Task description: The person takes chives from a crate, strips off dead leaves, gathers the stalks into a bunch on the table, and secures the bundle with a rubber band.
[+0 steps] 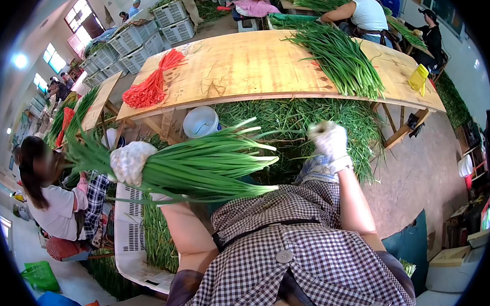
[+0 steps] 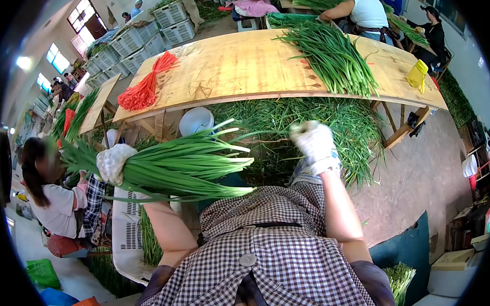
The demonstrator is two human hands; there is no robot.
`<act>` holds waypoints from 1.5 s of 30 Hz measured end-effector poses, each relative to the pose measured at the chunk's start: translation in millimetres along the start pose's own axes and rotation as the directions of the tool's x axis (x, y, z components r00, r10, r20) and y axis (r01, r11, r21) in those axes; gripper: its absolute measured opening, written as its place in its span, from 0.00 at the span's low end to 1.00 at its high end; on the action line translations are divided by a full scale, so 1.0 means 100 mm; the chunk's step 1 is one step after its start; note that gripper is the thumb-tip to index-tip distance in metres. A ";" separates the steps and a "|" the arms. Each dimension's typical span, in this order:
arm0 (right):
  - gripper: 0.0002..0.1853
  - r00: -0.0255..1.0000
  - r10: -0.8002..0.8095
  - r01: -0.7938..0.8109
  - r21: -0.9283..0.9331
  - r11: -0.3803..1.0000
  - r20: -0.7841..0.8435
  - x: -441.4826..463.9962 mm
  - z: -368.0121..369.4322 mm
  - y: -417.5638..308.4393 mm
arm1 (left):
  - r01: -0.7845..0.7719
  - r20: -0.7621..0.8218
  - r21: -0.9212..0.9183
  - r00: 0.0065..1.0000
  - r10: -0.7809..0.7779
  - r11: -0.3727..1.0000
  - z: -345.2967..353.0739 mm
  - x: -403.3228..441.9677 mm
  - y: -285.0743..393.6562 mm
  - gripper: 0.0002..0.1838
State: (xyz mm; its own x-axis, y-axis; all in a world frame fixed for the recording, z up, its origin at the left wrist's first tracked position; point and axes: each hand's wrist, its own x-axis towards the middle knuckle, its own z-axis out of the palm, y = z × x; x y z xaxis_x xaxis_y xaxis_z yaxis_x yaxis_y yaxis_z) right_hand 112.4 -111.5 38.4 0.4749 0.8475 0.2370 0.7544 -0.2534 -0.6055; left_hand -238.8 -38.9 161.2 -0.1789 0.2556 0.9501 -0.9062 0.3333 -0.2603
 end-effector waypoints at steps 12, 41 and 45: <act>0.13 0.717 -0.524 -0.224 0.863 0.452 0.460 -0.36 -0.20 -0.64 | 0.079 -0.621 0.334 0.768 0.156 0.939 0.07 0.02 0.12 0.13; 0.12 0.847 -0.506 0.531 0.315 0.787 -0.162 -0.19 0.05 -0.89 | 0.381 -0.799 0.594 0.177 0.574 0.709 -0.50 -0.38 0.57 0.18; 0.11 0.879 -0.306 -0.192 0.859 0.474 0.365 -0.17 -0.07 -0.82 | 0.387 -0.819 0.572 0.219 0.531 0.723 -0.51 -0.47 0.57 0.17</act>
State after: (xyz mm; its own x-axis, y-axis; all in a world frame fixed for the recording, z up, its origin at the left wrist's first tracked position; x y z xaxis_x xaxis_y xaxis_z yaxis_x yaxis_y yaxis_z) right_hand 45.5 -108.3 89.7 0.0215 0.9930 0.1163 -0.1232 0.1180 -0.9853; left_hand -262.5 14.4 92.5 -0.2061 0.9760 -0.0708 -0.9436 -0.1791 0.2783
